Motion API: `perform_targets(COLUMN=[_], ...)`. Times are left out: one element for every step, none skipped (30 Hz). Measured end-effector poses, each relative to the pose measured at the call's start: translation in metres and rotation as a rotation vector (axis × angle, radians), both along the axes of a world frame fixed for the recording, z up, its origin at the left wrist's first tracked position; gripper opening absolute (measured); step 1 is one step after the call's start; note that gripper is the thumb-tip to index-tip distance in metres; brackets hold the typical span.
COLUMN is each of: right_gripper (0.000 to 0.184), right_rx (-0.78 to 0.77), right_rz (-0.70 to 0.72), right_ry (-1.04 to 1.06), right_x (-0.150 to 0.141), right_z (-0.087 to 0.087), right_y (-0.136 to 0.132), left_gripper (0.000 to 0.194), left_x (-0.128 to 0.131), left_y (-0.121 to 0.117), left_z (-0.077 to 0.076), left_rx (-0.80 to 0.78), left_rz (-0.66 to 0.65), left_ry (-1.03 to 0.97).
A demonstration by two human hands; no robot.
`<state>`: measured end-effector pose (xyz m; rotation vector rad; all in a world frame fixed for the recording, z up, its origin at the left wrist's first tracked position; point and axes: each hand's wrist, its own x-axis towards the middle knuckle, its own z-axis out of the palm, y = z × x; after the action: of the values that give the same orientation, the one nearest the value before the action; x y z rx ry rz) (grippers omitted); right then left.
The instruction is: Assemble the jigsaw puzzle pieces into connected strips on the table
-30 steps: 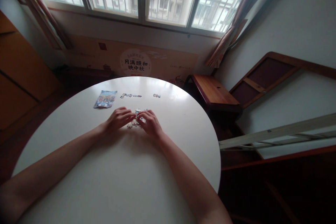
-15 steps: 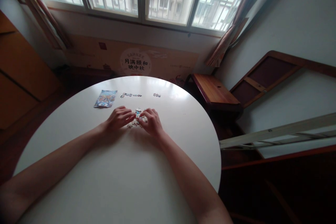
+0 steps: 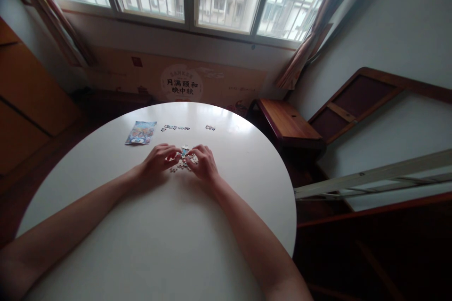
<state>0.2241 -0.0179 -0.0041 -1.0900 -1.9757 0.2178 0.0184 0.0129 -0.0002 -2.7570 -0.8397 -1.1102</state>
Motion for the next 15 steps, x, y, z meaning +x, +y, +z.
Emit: perform_targets(right_gripper=[0.008, 0.008, 0.008, 0.009, 0.009, 0.009, 0.009, 0.010, 0.010, 0.011, 0.011, 0.012, 0.012, 0.013, 0.013], right_rx=[0.001, 0.001, 0.000, -0.001, -0.004, -0.006, -0.008, -0.009, -0.010, -0.011, -0.010, -0.009, -0.010, -0.011, -0.012], right_rz=[0.001, 0.003, 0.005, 0.006, 0.007, 0.008, 0.009, 0.010, 0.012, 0.013, 0.015, 0.017, 0.018, 0.017, 0.012], right_ry=[0.000, 0.001, 0.001, 0.001, 0.001, 0.001, 0.000, 0.000, 0.000, 0.001, 0.004, 0.007, 0.012, 0.017, 0.020], right_x=[0.0000, 0.0000, 0.0000, 0.0001, 0.0002, 0.0003, 0.0004, 0.0006, 0.0008, 0.0009, 0.0011, 0.0012, 0.0012, 0.0012, 0.0012], right_z=[-0.0003, -0.0005, -0.0007, -0.0007, -0.0007, -0.0006, -0.0006, -0.0005, -0.0005, -0.0004, -0.0004, -0.0003, -0.0001, 0.0001, 0.0004], right_y=[0.0002, 0.0003, 0.0004, 0.0003, 0.0002, 0.0002, 0.0001, 0.0002, 0.0003, 0.0004, 0.0005, 0.0007, 0.0007, 0.0007, 0.0007], left_gripper=[0.010, 0.011, 0.011, 0.011, 0.011, 0.011, 0.011, 0.011, 0.011, 0.011, 0.012, 0.012, 0.013, 0.013, 0.014], left_x=[-0.0002, -0.0003, -0.0004, -0.0004, -0.0004, -0.0004, -0.0004, -0.0004, -0.0003, -0.0003, -0.0003, -0.0004, -0.0004, -0.0005, -0.0006], left_y=[-0.0001, -0.0002, -0.0002, -0.0002, -0.0001, 0.0001, 0.0004, 0.0007, 0.0010, 0.0013, 0.0015, 0.0017, 0.0018, 0.0018, 0.0018], left_z=[-0.0001, -0.0001, -0.0001, -0.0001, -0.0003, -0.0004, -0.0007, -0.0010, -0.0013, -0.0015, -0.0015, -0.0014, -0.0012, -0.0008, -0.0004], left_rx=[0.002, 0.003, 0.002, 0.001, 0.002, 0.004, 0.006, 0.008, 0.011, 0.012, 0.013, 0.013, 0.015, 0.018, 0.022], left_rz=[-0.006, -0.009, -0.011, -0.013, -0.015, -0.016, -0.016, -0.017, -0.018, -0.019, -0.019, -0.019, -0.018, -0.017, -0.016], left_ry=[0.011, 0.017, 0.019, 0.020, 0.021, 0.019, 0.017, 0.014, 0.009, 0.005, 0.004, 0.007, 0.012, 0.017, 0.022])
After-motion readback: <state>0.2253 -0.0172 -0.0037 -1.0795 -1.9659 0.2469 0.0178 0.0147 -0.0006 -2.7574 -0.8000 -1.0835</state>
